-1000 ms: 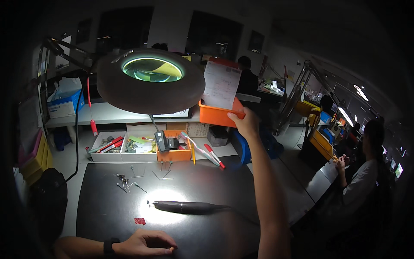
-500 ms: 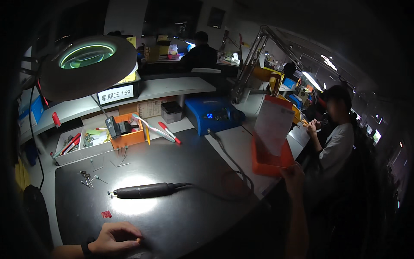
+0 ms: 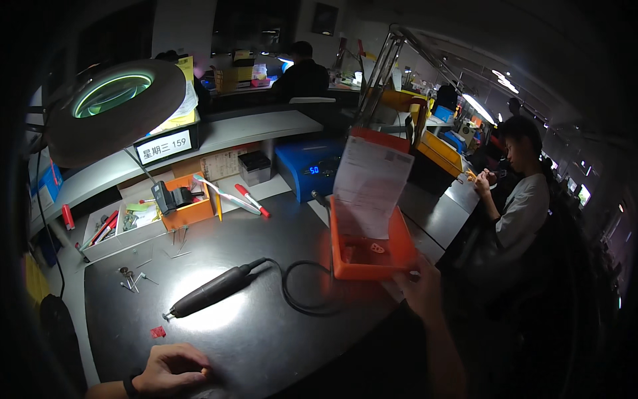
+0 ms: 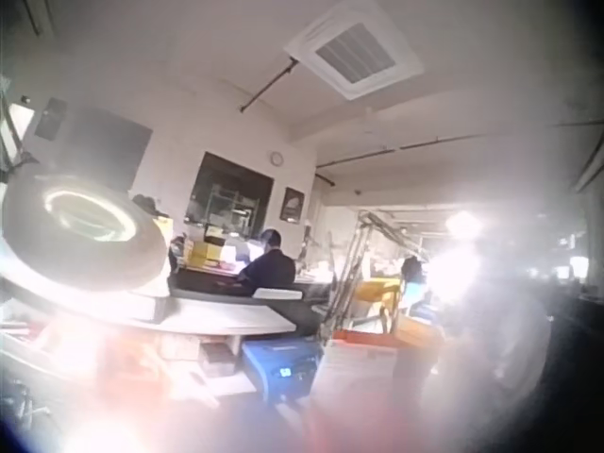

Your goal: Finishing and assembling dental molds and prosthetics using a rotary handpiece and magnifying equipment.

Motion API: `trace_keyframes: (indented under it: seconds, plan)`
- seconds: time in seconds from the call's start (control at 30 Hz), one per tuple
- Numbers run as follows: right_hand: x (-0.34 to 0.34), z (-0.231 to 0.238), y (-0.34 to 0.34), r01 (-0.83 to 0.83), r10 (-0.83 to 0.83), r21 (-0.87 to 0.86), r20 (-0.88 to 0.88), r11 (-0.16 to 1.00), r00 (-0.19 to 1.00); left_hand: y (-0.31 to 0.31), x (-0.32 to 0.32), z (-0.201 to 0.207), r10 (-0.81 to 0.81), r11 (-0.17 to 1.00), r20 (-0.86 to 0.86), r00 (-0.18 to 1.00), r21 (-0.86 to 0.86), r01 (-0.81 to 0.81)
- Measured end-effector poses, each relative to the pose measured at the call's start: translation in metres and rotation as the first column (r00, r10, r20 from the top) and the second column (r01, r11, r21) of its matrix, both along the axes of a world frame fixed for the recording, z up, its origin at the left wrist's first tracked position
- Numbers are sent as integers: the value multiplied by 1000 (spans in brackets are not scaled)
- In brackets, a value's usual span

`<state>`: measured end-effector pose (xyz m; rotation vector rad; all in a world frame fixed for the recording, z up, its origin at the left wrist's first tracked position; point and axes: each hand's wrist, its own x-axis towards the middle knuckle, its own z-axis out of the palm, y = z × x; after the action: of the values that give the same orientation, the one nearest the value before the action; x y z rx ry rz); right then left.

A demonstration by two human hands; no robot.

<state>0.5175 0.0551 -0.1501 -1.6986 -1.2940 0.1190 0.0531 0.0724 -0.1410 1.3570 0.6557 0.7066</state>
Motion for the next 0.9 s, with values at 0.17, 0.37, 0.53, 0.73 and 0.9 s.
trace_keyframes:
  seconds: [0.17,0.37,0.53,0.73,0.9]
  plan:
    - [18,-3,2,19,-17,-40,35,999,999,8,-5,-3,-67,998,17,998,14,67]
    - [-58,47,-5,-87,39,75,492,993,870,8,9,-6,-12,997,14,1000,83,10]
    - [-203,59,84,-781,734,-359,655,511,179,2,-8,-9,323,946,236,916,-105,-306]
    - [-247,17,139,-891,826,-358,563,279,31,3,-5,-12,393,916,397,830,-247,-316]
    - [-254,19,143,-914,632,229,664,336,399,5,-7,0,362,900,371,855,-379,-217]
